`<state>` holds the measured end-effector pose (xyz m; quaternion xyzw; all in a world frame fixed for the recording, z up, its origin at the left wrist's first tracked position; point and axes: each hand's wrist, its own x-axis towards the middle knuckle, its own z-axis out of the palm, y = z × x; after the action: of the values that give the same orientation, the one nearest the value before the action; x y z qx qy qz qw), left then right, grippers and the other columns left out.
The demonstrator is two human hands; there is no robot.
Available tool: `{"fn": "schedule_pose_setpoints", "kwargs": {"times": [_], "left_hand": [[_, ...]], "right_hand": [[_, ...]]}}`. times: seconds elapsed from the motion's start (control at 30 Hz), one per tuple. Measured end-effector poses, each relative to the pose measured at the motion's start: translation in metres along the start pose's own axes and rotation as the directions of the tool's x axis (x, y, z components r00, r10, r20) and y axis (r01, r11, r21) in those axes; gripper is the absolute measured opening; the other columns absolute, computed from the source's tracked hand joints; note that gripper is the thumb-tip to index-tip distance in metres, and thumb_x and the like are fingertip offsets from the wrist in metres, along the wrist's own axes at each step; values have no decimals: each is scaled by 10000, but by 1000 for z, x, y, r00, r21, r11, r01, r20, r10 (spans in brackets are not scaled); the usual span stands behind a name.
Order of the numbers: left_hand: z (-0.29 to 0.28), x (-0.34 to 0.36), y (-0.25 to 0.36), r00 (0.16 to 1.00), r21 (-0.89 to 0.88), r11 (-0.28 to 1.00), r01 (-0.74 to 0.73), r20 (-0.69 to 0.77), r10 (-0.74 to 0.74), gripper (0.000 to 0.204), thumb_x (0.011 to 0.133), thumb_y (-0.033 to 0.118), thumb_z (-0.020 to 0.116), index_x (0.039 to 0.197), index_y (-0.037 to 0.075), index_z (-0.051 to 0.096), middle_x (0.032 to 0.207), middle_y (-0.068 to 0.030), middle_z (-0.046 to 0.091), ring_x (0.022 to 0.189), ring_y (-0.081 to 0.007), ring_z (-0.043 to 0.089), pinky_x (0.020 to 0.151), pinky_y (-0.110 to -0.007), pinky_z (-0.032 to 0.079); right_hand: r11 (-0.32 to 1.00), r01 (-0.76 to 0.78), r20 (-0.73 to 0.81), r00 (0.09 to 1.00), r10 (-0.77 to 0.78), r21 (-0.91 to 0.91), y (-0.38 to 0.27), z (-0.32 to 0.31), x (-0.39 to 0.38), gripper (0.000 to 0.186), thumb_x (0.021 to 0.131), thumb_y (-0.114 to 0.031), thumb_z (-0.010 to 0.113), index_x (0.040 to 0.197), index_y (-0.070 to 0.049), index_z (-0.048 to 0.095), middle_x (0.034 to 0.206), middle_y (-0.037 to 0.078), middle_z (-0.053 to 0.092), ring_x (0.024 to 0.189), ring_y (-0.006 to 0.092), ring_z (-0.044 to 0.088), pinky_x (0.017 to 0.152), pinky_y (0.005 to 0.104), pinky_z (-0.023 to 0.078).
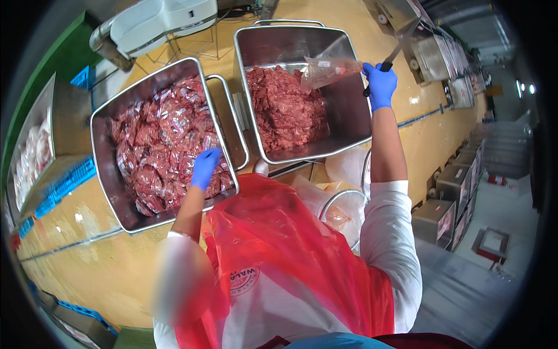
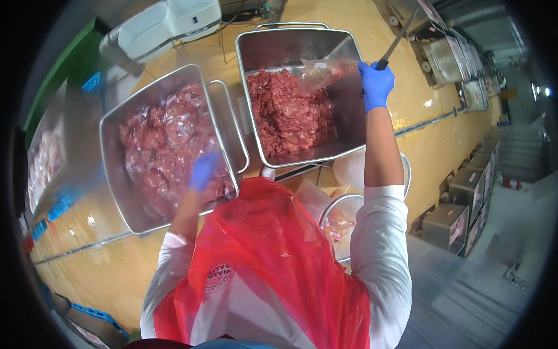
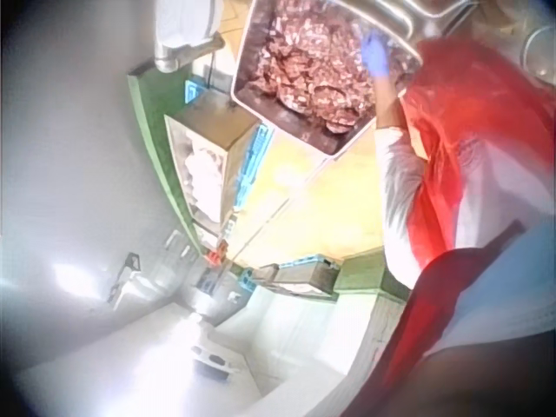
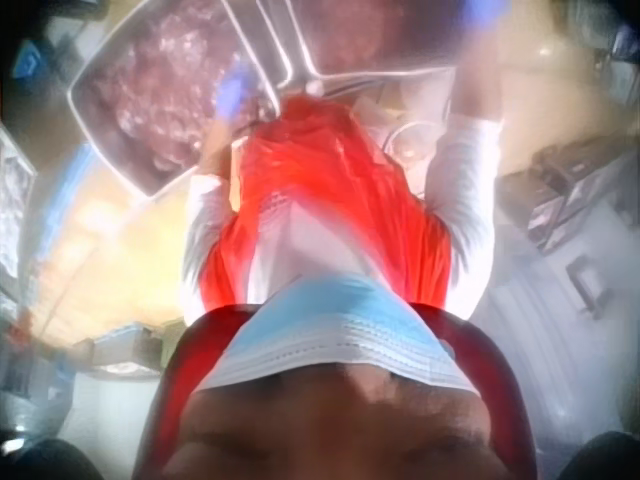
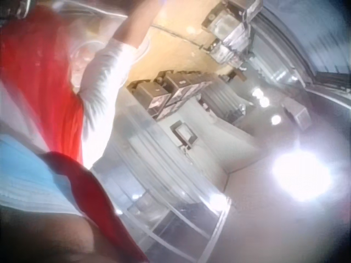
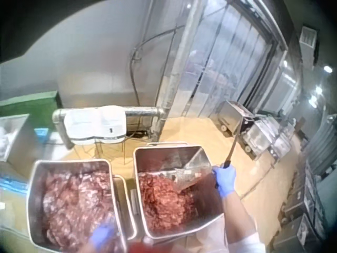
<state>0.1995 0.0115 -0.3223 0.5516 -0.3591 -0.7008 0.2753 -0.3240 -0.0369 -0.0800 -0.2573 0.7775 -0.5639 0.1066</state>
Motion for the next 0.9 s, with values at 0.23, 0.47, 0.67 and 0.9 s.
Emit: {"fn": "schedule_pose_setpoints", "kwargs": {"times": [0.23,0.47,0.67,0.9], "left_hand": [[-215,-45,-132,973,173,984,-28,-220,67,229,913,193,680,1013,-13,693,884,-37,677,755,-110,614,675,-256,500],[-248,-3,-146,986,170,985,-7,-162,35,165,961,151,616,893,26,700,765,22,629,667,-85,564,597,-249,444],[-260,54,-139,927,616,776,137,-355,118,312,838,339,637,991,90,745,955,-189,710,925,-385,682,843,-444,539],[-286,153,-126,938,682,725,102,-309,159,316,845,340,657,1003,81,741,982,-191,711,920,-372,690,857,-450,542]], "right_hand": [[704,189,17,970,-243,-684,15,54,9,228,703,-182,796,712,-36,622,649,63,669,641,190,678,640,334,528],[417,187,-3,910,-414,-889,2,48,2,425,706,-416,777,912,-46,734,887,141,739,780,274,686,761,400,528],[847,19,-244,954,-175,-532,13,-13,-122,388,803,-345,801,845,17,666,801,85,694,657,189,582,570,367,505],[925,-345,-501,835,226,-157,55,-228,-262,186,877,-215,678,890,-35,633,792,32,610,657,124,564,456,302,454]]}}
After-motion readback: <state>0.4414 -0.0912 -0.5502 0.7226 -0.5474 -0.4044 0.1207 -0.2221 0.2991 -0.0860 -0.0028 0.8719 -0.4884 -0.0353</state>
